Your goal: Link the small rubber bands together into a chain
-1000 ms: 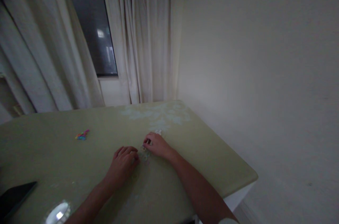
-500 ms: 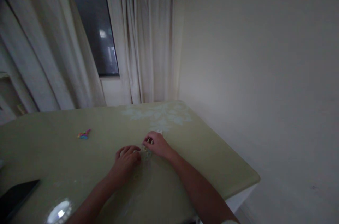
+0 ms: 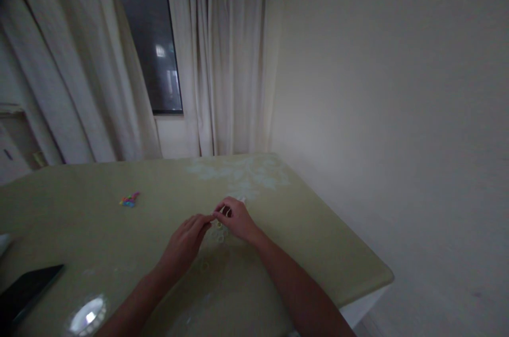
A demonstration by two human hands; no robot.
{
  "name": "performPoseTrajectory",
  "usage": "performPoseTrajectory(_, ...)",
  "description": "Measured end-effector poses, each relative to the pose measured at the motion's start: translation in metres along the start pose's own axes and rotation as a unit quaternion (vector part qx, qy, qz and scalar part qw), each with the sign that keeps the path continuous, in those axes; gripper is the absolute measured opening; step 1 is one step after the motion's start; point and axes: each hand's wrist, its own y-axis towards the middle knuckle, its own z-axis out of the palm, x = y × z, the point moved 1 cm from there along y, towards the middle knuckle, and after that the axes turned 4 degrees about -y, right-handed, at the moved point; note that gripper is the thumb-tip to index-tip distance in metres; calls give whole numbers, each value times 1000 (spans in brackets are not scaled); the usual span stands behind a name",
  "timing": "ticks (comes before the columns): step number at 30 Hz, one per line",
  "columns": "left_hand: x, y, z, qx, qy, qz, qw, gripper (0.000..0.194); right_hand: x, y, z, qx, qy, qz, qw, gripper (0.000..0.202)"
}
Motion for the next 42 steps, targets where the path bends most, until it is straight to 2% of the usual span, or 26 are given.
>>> performPoseTrajectory(8,0,1,-13,-76,-96,-45,991,28,11,-4,8,14,56,14,998,37)
performPoseTrajectory(14,10,1,-13,-162,-128,3,978,27,11,-5,11,23,110,7,994,35)
performPoseTrajectory(20,11,2,-15,-159,-152,-3,975,22,7,-5,17,20,174,30,984,36)
performPoseTrajectory(23,10,2,-18,-168,-161,-50,971,16,4,-3,17,7,179,39,983,35)
performPoseTrajectory(28,16,3,-18,-162,-227,-129,952,19,-7,3,8,-54,111,58,991,32)
performPoseTrajectory(30,18,4,-18,-156,-262,-140,942,21,-9,4,6,-43,124,69,989,33)
performPoseTrajectory(35,19,5,-17,-147,-318,-155,924,21,-2,0,12,33,191,57,979,39)
performPoseTrajectory(42,15,7,-14,-137,-379,-167,900,22,4,-2,15,-3,178,34,984,32)
